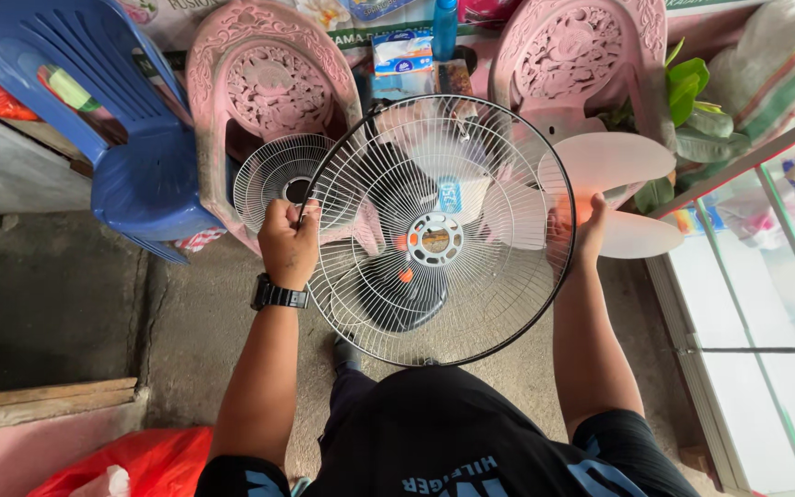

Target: The person assembles a standing fan by attaching the neck to the base, securing the front grille, inserting the fan blade, and tightening the central nut. The person then attaches the rear grille and adjusts the fan head.

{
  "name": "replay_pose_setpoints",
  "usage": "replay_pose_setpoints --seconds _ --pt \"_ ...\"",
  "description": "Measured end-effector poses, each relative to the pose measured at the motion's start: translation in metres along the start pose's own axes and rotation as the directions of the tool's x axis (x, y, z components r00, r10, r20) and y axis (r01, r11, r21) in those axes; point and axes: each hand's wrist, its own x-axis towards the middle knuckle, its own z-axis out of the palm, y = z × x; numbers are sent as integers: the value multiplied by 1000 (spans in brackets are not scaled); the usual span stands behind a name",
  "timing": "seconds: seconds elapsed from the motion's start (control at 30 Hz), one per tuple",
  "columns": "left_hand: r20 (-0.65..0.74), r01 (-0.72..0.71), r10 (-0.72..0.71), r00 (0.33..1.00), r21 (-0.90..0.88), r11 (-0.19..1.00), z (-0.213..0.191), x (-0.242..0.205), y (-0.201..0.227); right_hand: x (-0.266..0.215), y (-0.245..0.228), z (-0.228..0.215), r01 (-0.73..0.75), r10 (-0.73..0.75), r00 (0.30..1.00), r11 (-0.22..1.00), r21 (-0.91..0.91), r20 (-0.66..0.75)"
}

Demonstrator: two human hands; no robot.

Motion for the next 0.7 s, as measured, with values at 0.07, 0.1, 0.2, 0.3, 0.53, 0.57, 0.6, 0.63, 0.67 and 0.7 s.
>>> replay_pose_setpoints --seconds 0.07,0.1,0.2,0.3,0.53,0.57,0.6,0.63,0.67,0.7 --pt "-10 13 -13 1000 -14 1000 -7 -2 8 -10 -5 12 32 -30 995 999 -14 94" --pt "-13 18 -19 1000 -22 1000 -11 -2 12 -16 -8 20 41 -39 995 999 -20 97" --pt "14 -29 28 1000 53 998 -30 2 19 -43 -22 52 85 -79 986 996 -34 145" --pt "112 76 -93 989 152 985 -54 8 20 -72 -30 83 187 -165 949 981 -59 270" --pt "48 259 -280 959 -557 790 -89 11 17 -44 -29 100 313 -294 928 949 -49 228" --pt "23 281 -332 943 -592 756 -92 13 17 -27 -26 90 290 -283 932 957 3 227" --pt "2 300 -383 924 -627 719 -96 15 17 -9 -22 77 252 -252 952 967 28 176" --pt "-7 315 -423 906 -657 685 -99 17 17 9 -17 63 214 -220 968 975 53 125" --pt "-13 328 -462 887 -686 649 -101 19 17 27 -11 49 178 -184 980 981 80 75" --pt "-15 341 -501 865 -715 611 -104 20 16 35 -6 38 160 -166 984 984 79 72"
